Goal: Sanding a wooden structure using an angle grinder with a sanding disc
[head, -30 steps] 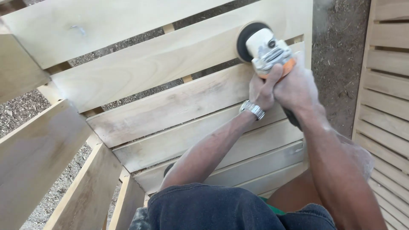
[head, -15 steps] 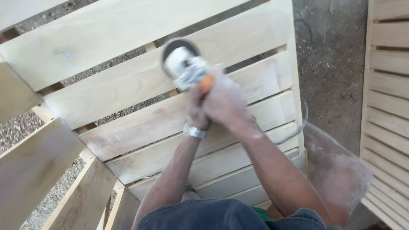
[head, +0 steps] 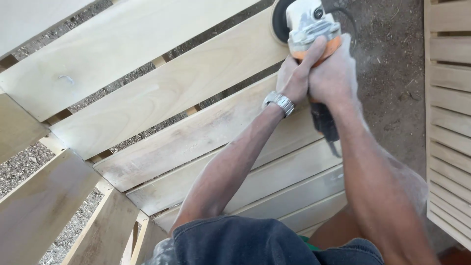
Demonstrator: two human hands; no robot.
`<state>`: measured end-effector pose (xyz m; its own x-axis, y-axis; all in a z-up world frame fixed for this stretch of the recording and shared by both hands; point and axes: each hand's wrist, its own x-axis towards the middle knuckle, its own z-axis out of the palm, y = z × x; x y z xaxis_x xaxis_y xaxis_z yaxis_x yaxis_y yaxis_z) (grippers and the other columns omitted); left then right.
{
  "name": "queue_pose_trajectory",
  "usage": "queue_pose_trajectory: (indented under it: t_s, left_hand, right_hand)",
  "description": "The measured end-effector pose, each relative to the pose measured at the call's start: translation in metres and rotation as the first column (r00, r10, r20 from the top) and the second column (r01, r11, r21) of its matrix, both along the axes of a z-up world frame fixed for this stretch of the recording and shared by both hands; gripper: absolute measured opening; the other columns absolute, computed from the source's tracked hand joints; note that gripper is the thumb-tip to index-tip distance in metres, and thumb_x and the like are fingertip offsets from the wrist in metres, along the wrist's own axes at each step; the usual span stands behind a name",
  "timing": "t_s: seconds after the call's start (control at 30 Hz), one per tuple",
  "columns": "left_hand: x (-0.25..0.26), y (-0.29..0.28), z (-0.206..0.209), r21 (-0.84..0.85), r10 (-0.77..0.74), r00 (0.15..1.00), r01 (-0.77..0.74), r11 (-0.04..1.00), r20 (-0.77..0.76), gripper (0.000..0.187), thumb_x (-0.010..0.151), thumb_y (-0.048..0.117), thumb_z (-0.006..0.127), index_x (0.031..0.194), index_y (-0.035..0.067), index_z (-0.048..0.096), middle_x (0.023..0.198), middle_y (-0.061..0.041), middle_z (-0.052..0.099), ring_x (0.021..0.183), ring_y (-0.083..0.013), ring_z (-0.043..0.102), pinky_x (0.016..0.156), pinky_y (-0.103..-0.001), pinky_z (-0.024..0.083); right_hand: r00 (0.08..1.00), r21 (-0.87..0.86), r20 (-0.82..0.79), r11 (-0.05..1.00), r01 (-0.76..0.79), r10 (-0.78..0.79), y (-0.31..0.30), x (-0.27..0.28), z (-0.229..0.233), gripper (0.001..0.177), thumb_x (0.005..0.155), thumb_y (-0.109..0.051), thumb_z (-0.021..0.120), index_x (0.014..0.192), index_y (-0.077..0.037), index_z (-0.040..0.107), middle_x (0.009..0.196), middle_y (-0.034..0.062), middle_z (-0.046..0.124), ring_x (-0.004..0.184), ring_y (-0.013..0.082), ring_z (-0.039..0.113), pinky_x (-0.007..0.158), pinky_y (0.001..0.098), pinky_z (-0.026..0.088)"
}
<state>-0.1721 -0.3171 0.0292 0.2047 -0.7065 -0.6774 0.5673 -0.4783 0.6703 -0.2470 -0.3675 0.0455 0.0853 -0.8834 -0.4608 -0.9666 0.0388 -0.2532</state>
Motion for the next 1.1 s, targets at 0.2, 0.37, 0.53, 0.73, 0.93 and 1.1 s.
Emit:
queue_pose_trajectory:
  t_s: [0.2, 0.37, 0.53, 0.73, 0.93, 1.1]
  left_hand:
    - [0.016, 0.126, -0.1, -0.342, 0.523, 0.851, -0.508, 0.79, -0.056, 0.04, 0.105, 0.038, 0.049, 0.126, 0.006, 0.055, 0.123, -0.011, 0.061, 0.108, -0.0209, 0.059, 0.098, -0.037, 0.048]
    - [0.014, 0.075, -0.057, -0.224, 0.454, 0.887, -0.461, 0.859, -0.086, 0.058, 0.096, 0.054, 0.049, 0.122, 0.003, 0.056, 0.116, -0.011, 0.063, 0.103, -0.0214, 0.06, 0.094, -0.034, 0.048]
    - [0.002, 0.009, -0.014, 0.017, -0.048, 0.994, 0.046, 0.999, 0.103, 0.081, 0.075, 0.076, 0.06, 0.116, 0.008, 0.073, 0.115, -0.014, 0.073, 0.116, -0.0321, 0.066, 0.102, -0.043, 0.049]
    - [-0.023, 0.033, -0.025, -0.023, 0.176, 0.969, -0.175, 0.984, 0.171, 0.055, 0.096, 0.058, 0.051, 0.088, 0.007, 0.071, 0.09, -0.01, 0.07, 0.094, -0.0123, 0.058, 0.081, -0.032, 0.045]
    - [-0.019, 0.029, 0.003, -0.127, 0.164, 0.969, -0.142, 0.982, 0.186, 0.066, 0.087, 0.064, 0.059, 0.087, -0.001, 0.07, 0.091, -0.019, 0.069, 0.092, -0.0245, 0.059, 0.078, -0.037, 0.04]
    - [-0.029, 0.023, -0.039, -0.035, 0.101, 0.981, -0.097, 0.995, 0.166, 0.07, 0.095, 0.061, 0.051, 0.12, -0.003, 0.068, 0.122, -0.029, 0.066, 0.122, -0.0403, 0.059, 0.107, -0.048, 0.043]
  right_hand:
    - [0.926, 0.299, 0.11, 0.877, -0.376, 0.36, 0.062, 0.079, 0.031, 0.04, 0.092, -0.036, 0.062, 0.114, -0.003, 0.055, 0.091, 0.0133, 0.068, 0.072, 0.0291, 0.07, 0.064, 0.0394, 0.059]
    - [0.898, 0.245, 0.186, 0.866, -0.436, 0.399, 0.033, 0.049, 0.024, 0.039, 0.1, -0.037, 0.06, 0.11, -0.001, 0.048, 0.082, 0.0086, 0.063, 0.057, 0.0232, 0.066, 0.049, 0.0343, 0.056]
    - [0.992, 0.16, -0.095, 0.982, 0.101, -0.087, 0.003, 0.014, 0.016, 0.061, 0.082, -0.066, 0.062, 0.122, -0.028, 0.036, 0.101, 0.015, 0.071, 0.104, 0.0393, 0.071, 0.08, 0.0582, 0.058]
    - [0.958, 0.289, 0.088, 0.914, -0.286, 0.272, 0.005, 0.006, 0.045, 0.05, 0.091, -0.04, 0.066, 0.116, 0.0, 0.049, 0.086, 0.0228, 0.071, 0.073, 0.0438, 0.071, 0.066, 0.0513, 0.055]
    - [0.998, 0.179, 0.049, 0.982, -0.056, 0.048, 0.015, -0.002, 0.04, 0.068, 0.092, -0.051, 0.059, 0.139, -0.01, 0.034, 0.113, 0.034, 0.068, 0.116, 0.0491, 0.064, 0.095, 0.0628, 0.051]
    - [0.987, 0.18, 0.097, 0.973, -0.145, 0.129, 0.009, 0.001, 0.037, 0.052, 0.089, -0.042, 0.066, 0.123, -0.006, 0.049, 0.109, 0.0322, 0.07, 0.116, 0.049, 0.064, 0.091, 0.0646, 0.051]
